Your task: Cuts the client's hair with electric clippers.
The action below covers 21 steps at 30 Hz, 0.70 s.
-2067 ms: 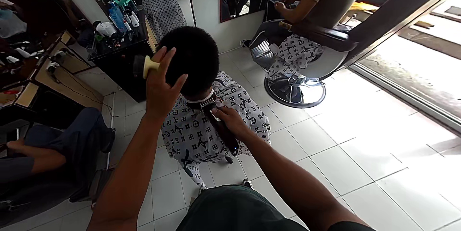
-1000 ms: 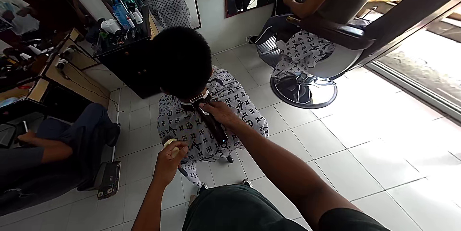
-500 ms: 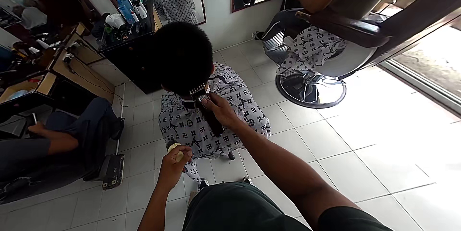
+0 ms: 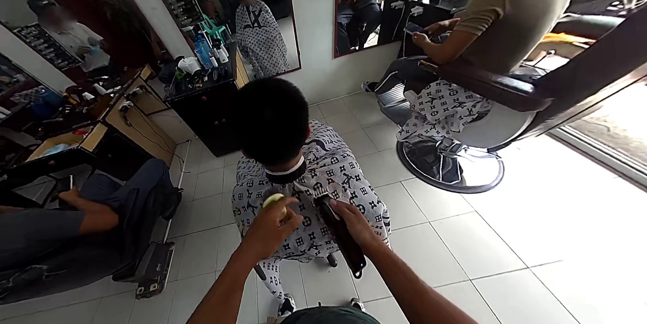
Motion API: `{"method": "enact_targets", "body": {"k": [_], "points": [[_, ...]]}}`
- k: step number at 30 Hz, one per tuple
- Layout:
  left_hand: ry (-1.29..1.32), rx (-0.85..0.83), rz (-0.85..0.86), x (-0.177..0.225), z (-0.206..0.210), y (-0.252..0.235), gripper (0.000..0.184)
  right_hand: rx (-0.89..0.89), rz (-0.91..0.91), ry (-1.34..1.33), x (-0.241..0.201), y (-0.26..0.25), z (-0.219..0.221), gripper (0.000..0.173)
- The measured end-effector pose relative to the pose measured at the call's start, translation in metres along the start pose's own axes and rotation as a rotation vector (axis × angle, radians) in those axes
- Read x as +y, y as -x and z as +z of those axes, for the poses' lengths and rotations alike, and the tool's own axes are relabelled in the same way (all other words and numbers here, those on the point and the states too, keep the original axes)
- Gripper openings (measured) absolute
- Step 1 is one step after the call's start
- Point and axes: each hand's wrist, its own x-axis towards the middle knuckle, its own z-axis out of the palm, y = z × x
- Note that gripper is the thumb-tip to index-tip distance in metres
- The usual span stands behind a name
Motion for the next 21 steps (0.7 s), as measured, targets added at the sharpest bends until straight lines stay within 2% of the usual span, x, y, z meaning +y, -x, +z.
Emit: {"method": "enact_targets", "body": {"k": [1,2,4,5,6,7,8,10,11,14,17,19,21], "points": [[0.058,-0.153,0.021,0.011,-0.004,-0.019,0.033,0.039,0.017,-0.032,0.006,0.006,-0.004,0.042],[0.188,-0.156,0.094,0.017,-0.002,-0.037,0.028,0.073,0.024,-0.051,0.009,0.012,-0.008,0.042],[0.469,0.017,0.162,0.024,0.012,-0.067,0.024,0.125,0.028,-0.072,0.014,0.019,-0.017,0.042],[0.53,0.015,0.088,0.027,0.017,-0.078,0.025,0.14,0.031,-0.082,0.017,0.021,-0.021,0.041],[0.535,-0.084,-0.02,0.03,0.018,-0.085,0.027,0.148,0.027,-0.087,0.02,0.023,-0.024,0.041],[0.519,-0.188,-0.082,0.033,0.019,-0.087,0.027,0.155,0.023,-0.087,0.022,0.025,-0.026,0.041],[0.523,-0.221,-0.063,0.034,0.02,-0.087,0.025,0.167,0.024,-0.077,0.022,0.027,-0.029,0.041],[0.571,-0.086,0.096,0.034,0.022,-0.084,0.021,0.203,0.028,-0.065,0.02,0.03,-0.032,0.04],[0.61,-0.034,0.124,0.031,0.022,-0.086,0.019,0.223,0.028,-0.066,0.019,0.032,-0.031,0.039],[0.687,-0.181,0.053,0.021,0.016,-0.088,0.02,0.277,0.012,-0.065,0.015,0.037,-0.023,0.038],[0.726,-0.081,0.122,0.018,0.018,-0.086,0.02,0.277,-0.01,-0.036,0.01,0.035,-0.026,0.035],[0.853,-0.176,0.016,0.017,0.014,-0.08,0.021,0.239,-0.007,-0.032,0.007,0.03,-0.029,0.033],[0.892,-0.272,0.013,0.013,0.014,-0.06,0.022,0.183,-0.018,-0.031,-0.004,0.019,-0.03,0.033]]}}
